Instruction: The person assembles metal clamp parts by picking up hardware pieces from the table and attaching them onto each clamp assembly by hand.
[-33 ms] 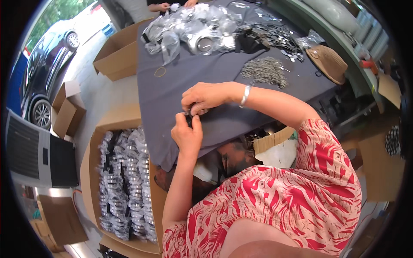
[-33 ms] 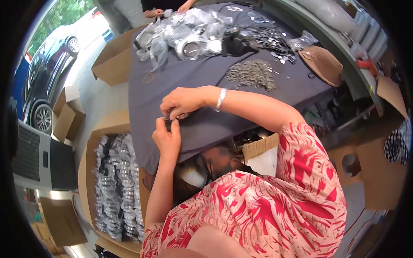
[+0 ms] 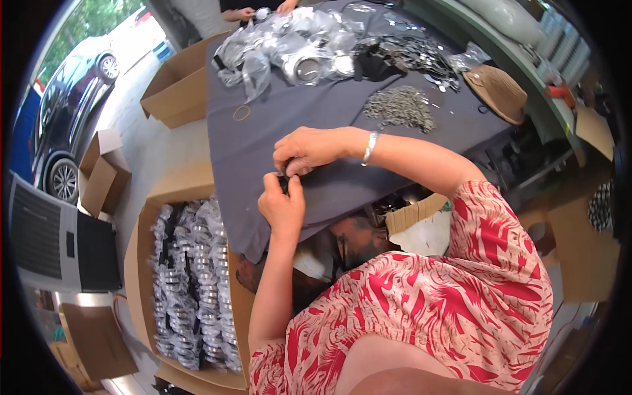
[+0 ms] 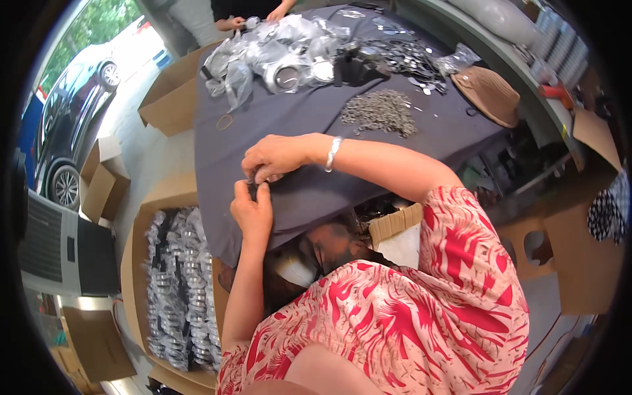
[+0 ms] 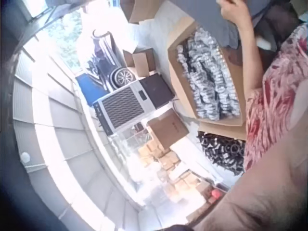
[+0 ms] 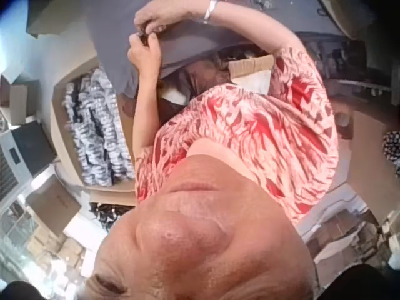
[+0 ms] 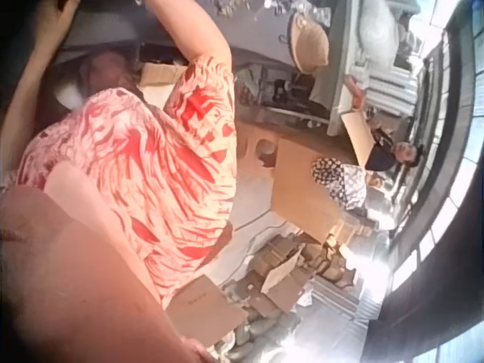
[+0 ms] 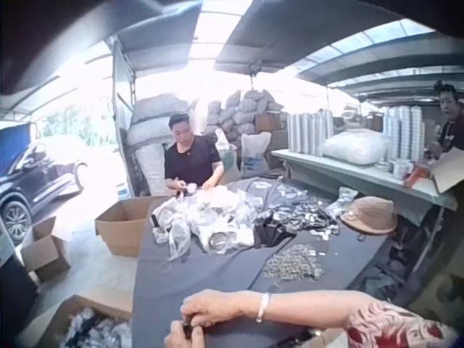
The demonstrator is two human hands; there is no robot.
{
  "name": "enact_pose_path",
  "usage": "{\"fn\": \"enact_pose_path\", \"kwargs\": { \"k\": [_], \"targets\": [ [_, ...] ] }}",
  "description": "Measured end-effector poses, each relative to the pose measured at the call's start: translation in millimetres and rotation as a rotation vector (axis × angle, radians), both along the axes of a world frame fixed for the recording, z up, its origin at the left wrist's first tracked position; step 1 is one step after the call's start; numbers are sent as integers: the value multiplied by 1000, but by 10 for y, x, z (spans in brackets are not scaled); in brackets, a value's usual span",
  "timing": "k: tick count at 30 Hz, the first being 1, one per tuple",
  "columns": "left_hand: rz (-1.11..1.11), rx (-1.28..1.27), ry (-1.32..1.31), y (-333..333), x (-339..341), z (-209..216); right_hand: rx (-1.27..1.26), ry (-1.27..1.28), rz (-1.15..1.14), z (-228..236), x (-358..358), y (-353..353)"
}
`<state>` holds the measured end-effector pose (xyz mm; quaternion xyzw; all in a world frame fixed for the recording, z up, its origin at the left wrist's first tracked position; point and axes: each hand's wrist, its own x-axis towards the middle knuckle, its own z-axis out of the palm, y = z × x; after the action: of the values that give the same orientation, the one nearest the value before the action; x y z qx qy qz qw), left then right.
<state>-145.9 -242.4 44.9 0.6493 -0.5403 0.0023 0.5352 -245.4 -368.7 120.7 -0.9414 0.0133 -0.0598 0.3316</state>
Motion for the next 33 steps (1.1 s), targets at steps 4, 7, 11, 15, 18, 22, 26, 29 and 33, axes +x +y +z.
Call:
{"fn": "enact_pose_path", "kwargs": {
  "k": [4, 7, 11, 15, 18, 22, 26, 29, 33],
  "targets": [
    [-104, -6, 126, -48, 43, -26, -115, -239, -169, -253, -135, 69],
    [-200, 131, 386, -82, 187, -157, -48, -445, -461, -417, -289, 181],
    [-154, -39, 737, -22, 46, -11, 779, -403, -689, -364, -563, 544],
    [-293, -153, 297, -46, -476, 214, 1337, -662, -448, -482, -643, 715],
    [-476, -108, 216, -84, -555, 223, 1317, -957, -612, -377, -669, 719],
    [-313, -107, 33, -160, -384, -34, 954, -1049, -855, -24, -953, 225],
    [-281, -50, 24, -88, -468, -44, 688, -873, -985, 354, -1565, -755],
    [-280, -2, -6, -82, -596, -10, 480, -801, -1207, 543, -1986, -1505],
    [-240, -44, -127, -10, -555, -8, 440, -425, -1332, 556, -2015, -2188]
  ]
}}
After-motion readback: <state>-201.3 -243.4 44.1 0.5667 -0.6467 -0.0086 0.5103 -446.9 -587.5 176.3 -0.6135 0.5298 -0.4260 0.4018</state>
